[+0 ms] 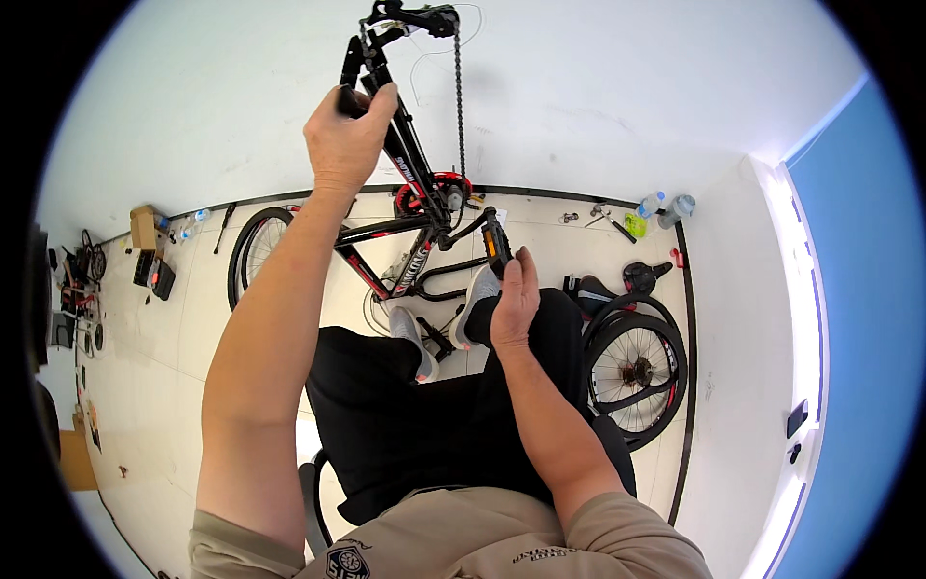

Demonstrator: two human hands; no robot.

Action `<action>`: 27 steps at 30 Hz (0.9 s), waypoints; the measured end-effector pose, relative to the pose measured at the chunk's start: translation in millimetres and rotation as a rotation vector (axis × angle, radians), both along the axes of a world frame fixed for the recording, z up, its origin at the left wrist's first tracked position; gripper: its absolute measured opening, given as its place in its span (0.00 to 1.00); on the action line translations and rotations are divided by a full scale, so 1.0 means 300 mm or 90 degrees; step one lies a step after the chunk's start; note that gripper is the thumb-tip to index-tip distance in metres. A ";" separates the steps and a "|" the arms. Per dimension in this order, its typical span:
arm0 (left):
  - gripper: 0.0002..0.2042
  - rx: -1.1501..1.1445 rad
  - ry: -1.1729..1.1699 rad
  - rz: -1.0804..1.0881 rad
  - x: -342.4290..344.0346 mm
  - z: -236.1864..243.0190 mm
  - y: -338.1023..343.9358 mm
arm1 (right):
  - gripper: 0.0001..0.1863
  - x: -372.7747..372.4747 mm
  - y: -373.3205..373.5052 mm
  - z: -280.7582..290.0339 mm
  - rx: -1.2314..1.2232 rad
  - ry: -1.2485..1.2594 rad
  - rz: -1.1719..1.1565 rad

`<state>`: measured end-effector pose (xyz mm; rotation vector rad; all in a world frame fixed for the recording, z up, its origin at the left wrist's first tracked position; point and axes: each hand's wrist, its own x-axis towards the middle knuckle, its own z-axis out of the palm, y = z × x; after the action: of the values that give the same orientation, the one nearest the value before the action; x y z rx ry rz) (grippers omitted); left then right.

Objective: The person is seated and working on a bicycle frame mounted upside down. They use a torque wrench to tighten bolts on the crankset and chainring area, rotating the crank arm to check alignment and chain movement. The person repeatedly adjusts and tightens components around the bottom bracket and chainring.

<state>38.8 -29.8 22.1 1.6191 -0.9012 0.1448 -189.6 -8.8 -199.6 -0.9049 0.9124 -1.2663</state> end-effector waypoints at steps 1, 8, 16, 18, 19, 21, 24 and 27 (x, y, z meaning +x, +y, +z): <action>0.20 0.008 0.009 -0.004 -0.007 0.004 0.001 | 0.28 0.001 0.012 -0.018 0.013 -0.035 0.014; 0.20 0.041 0.031 -0.017 -0.022 0.018 0.012 | 0.26 0.003 0.018 0.005 0.162 -0.110 0.131; 0.20 0.024 0.005 0.003 -0.023 0.008 0.011 | 0.32 0.000 -0.069 0.069 0.085 -0.024 -0.046; 0.20 0.017 -0.010 0.007 -0.018 -0.001 0.001 | 0.30 -0.017 -0.126 0.046 -0.009 0.079 -0.041; 0.20 0.026 -0.005 0.004 -0.016 -0.002 0.001 | 0.27 -0.023 -0.142 0.044 -0.025 0.123 -0.056; 0.21 0.017 -0.009 0.015 -0.016 -0.006 -0.004 | 0.27 -0.030 -0.159 0.035 -0.041 0.179 -0.056; 0.20 0.001 -0.021 0.006 -0.008 -0.013 -0.002 | 0.25 -0.025 -0.153 0.064 0.057 -0.005 -0.044; 0.20 0.000 -0.009 -0.006 -0.022 -0.001 -0.001 | 0.24 -0.039 -0.195 0.027 0.225 -0.307 0.011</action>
<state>32.2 -30.1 21.7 1.6151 -0.9198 0.1490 -201.4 -67.2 -191.6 -0.3061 0.7061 -1.1883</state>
